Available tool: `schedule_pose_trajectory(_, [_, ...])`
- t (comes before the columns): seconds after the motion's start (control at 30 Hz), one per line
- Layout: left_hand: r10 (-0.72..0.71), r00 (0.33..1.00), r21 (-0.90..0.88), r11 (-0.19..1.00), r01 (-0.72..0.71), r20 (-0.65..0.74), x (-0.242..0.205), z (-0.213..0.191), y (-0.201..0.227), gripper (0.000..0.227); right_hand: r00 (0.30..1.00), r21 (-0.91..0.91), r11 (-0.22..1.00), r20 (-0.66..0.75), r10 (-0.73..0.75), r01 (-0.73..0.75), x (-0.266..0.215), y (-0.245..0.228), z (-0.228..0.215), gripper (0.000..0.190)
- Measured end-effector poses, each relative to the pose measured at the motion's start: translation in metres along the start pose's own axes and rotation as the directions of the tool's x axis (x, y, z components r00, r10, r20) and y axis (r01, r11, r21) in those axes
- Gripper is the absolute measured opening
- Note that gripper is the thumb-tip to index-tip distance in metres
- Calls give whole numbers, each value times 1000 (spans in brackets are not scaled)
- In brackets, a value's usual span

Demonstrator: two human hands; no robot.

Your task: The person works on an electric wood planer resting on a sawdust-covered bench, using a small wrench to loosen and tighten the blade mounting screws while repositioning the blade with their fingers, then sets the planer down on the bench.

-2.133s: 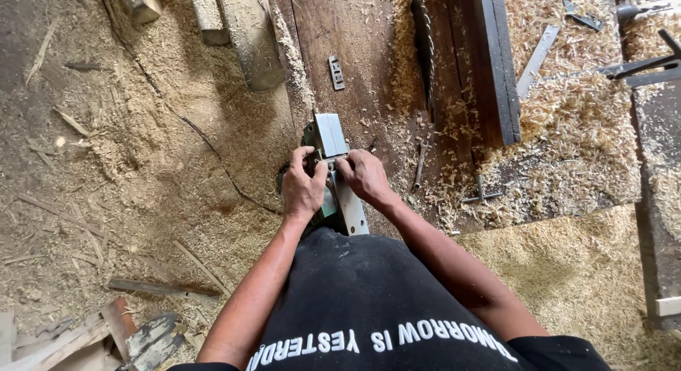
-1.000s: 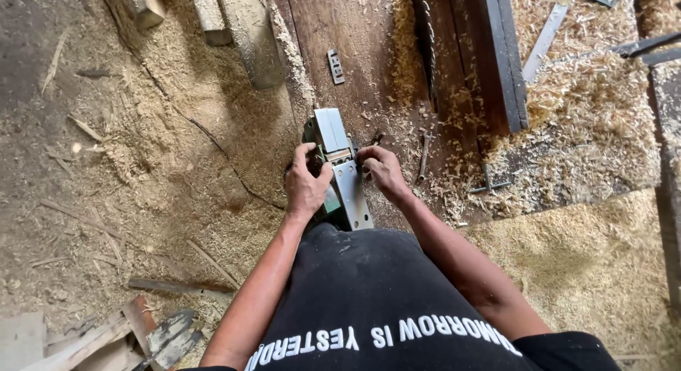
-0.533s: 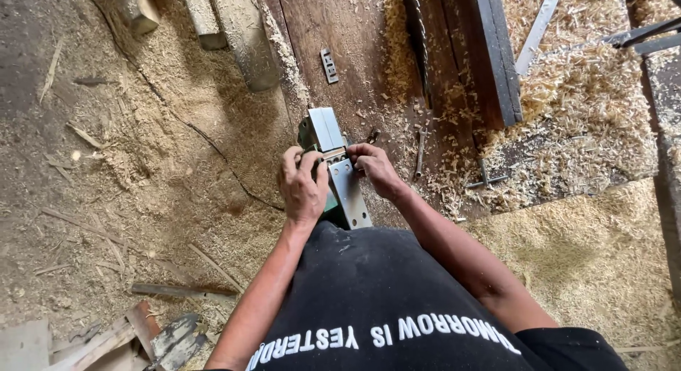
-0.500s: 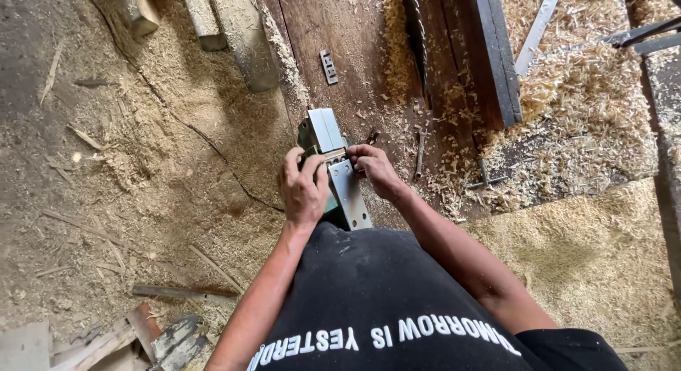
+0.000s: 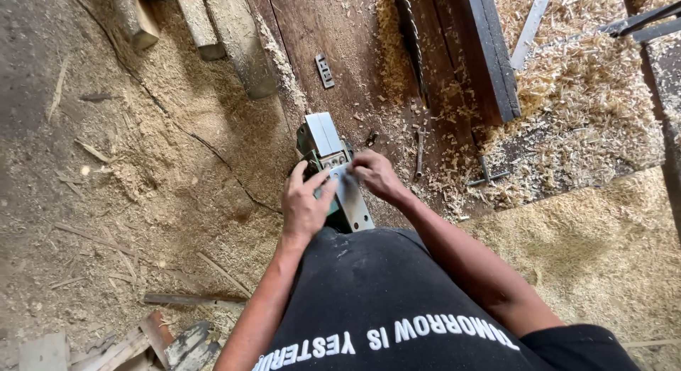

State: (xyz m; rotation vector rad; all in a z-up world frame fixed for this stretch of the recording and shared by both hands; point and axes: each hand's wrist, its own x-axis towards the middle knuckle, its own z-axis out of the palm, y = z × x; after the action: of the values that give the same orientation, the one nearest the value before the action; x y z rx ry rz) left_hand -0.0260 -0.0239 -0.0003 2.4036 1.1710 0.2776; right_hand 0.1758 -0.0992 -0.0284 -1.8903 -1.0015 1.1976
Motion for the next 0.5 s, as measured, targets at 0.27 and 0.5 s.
schedule_pose_trajectory(0.27, [-42,978,-225,974,-5,-205,151,-51,-35,27,933,284,916,-144,331,-282,-72,44,-18,23])
schedule_pose_trajectory(0.5, [306,883,220,891,-398,357,299,29,-42,72,701,445,866,-541,464,-230,-143,68,9,20])
